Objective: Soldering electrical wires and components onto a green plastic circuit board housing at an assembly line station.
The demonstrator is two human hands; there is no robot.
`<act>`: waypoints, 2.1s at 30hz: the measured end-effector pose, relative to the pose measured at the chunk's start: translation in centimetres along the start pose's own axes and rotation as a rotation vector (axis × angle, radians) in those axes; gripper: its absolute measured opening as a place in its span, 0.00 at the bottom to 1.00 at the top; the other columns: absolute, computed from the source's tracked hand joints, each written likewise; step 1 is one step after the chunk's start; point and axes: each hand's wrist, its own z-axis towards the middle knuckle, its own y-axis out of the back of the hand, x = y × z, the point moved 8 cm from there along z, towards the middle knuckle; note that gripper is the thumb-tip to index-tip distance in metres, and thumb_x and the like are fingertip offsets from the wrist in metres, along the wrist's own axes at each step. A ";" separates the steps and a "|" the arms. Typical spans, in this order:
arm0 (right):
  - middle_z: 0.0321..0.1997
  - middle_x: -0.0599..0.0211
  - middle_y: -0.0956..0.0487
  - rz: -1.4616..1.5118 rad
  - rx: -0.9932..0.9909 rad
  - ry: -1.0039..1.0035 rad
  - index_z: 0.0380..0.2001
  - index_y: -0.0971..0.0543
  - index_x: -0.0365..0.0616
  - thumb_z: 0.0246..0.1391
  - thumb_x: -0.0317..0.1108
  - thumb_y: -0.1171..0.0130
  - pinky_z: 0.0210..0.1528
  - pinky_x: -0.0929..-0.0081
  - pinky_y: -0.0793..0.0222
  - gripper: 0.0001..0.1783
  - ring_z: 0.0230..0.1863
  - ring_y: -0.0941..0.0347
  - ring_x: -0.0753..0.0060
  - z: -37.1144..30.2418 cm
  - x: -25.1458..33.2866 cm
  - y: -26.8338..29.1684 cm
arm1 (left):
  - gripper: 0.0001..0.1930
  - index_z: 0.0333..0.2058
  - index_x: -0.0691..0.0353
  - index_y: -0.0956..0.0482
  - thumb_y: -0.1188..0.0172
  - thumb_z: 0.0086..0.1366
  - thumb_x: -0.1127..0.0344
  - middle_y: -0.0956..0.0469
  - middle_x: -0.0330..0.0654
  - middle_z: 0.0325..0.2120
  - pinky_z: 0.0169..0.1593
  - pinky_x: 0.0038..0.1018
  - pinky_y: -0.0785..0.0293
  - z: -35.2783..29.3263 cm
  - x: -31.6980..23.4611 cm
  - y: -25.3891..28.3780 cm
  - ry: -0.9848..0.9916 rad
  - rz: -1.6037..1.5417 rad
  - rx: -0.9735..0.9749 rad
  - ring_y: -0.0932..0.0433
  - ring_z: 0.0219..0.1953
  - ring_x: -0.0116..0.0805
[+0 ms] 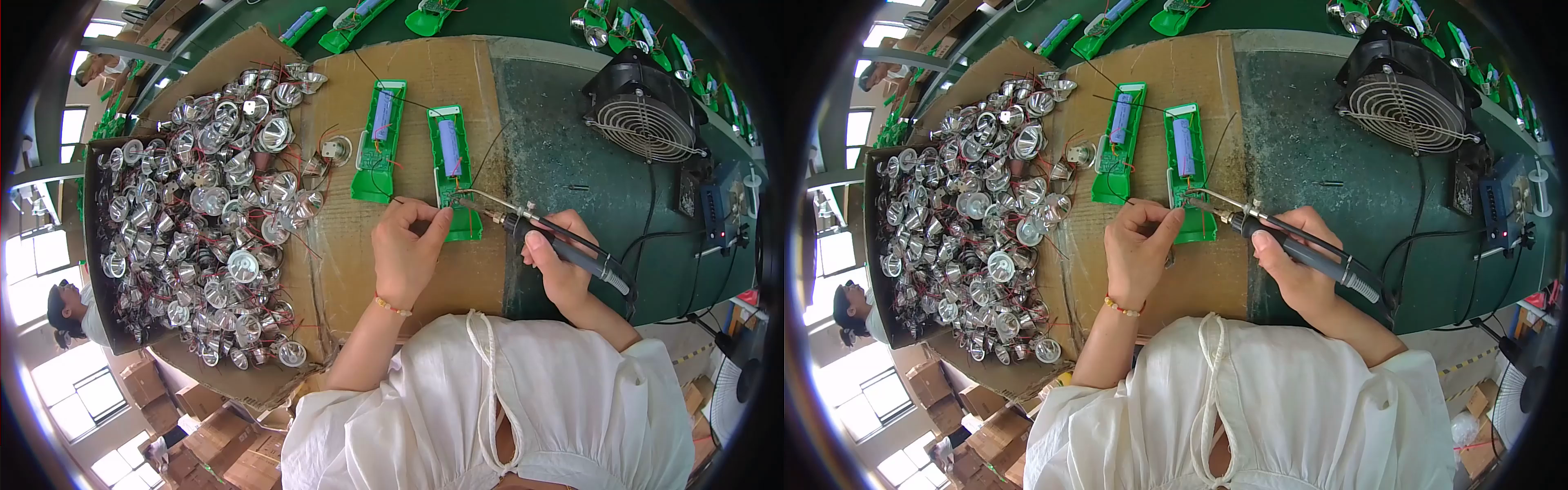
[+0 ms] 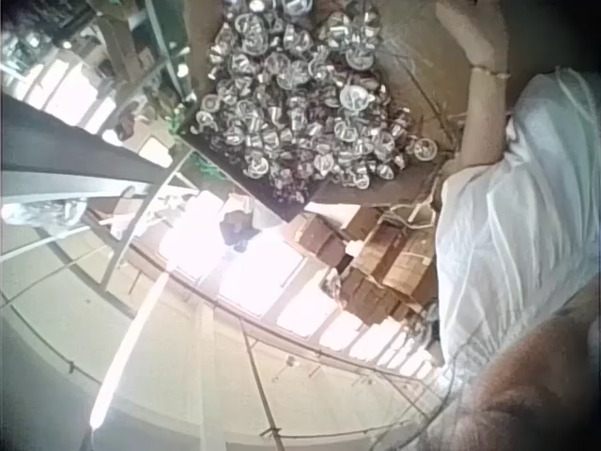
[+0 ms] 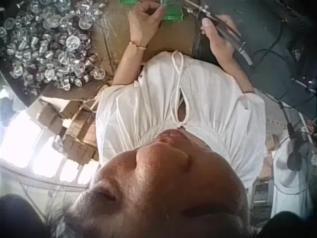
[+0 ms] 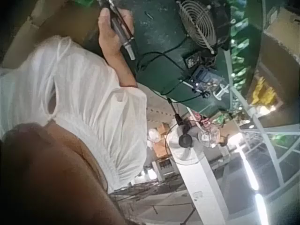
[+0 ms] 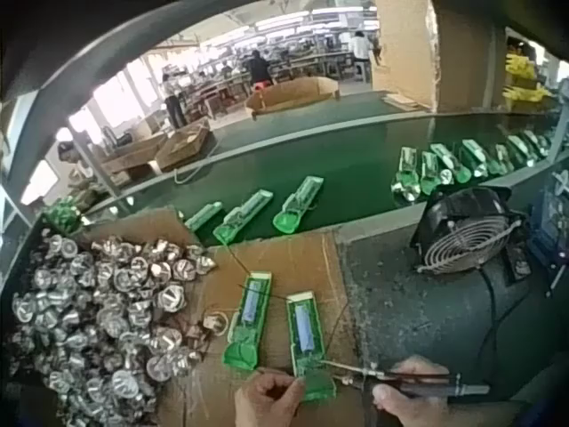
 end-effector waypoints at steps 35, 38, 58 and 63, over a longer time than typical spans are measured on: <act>0.21 0.66 0.24 -0.007 -0.020 -0.033 0.31 0.30 0.36 0.51 0.30 0.40 0.24 0.84 0.32 0.10 0.22 0.29 0.83 -0.7 -0.2 0.6 | 0.08 0.23 0.67 0.22 0.35 0.52 0.69 0.26 0.42 0.24 0.28 0.24 0.31 0.0 -0.7 0.1 -0.092 0.001 -0.036 0.28 0.23 0.31; 0.21 0.66 0.24 0.001 -0.010 -0.031 0.30 0.30 0.36 0.51 0.30 0.40 0.24 0.84 0.32 0.10 0.22 0.29 0.83 -0.5 0.0 0.4 | 0.08 0.23 0.68 0.23 0.36 0.53 0.68 0.27 0.42 0.24 0.28 0.24 0.31 0.0 0.0 0.2 -0.018 -0.112 -0.032 0.28 0.22 0.30; 0.22 0.65 0.24 -0.035 -0.009 -0.020 0.30 0.30 0.36 0.51 0.29 0.40 0.24 0.83 0.31 0.10 0.22 0.29 0.83 -0.8 -0.3 0.7 | 0.07 0.23 0.66 0.22 0.35 0.52 0.69 0.27 0.41 0.24 0.29 0.24 0.32 0.1 -0.3 -0.1 -0.059 -0.048 0.000 0.28 0.23 0.30; 0.22 0.64 0.25 0.038 -0.041 -0.034 0.30 0.30 0.36 0.52 0.30 0.41 0.24 0.82 0.31 0.10 0.22 0.29 0.82 -0.8 -0.1 0.7 | 0.07 0.23 0.66 0.23 0.35 0.52 0.69 0.27 0.42 0.24 0.29 0.25 0.32 0.2 -0.1 -0.1 -0.059 -0.045 -0.006 0.28 0.24 0.32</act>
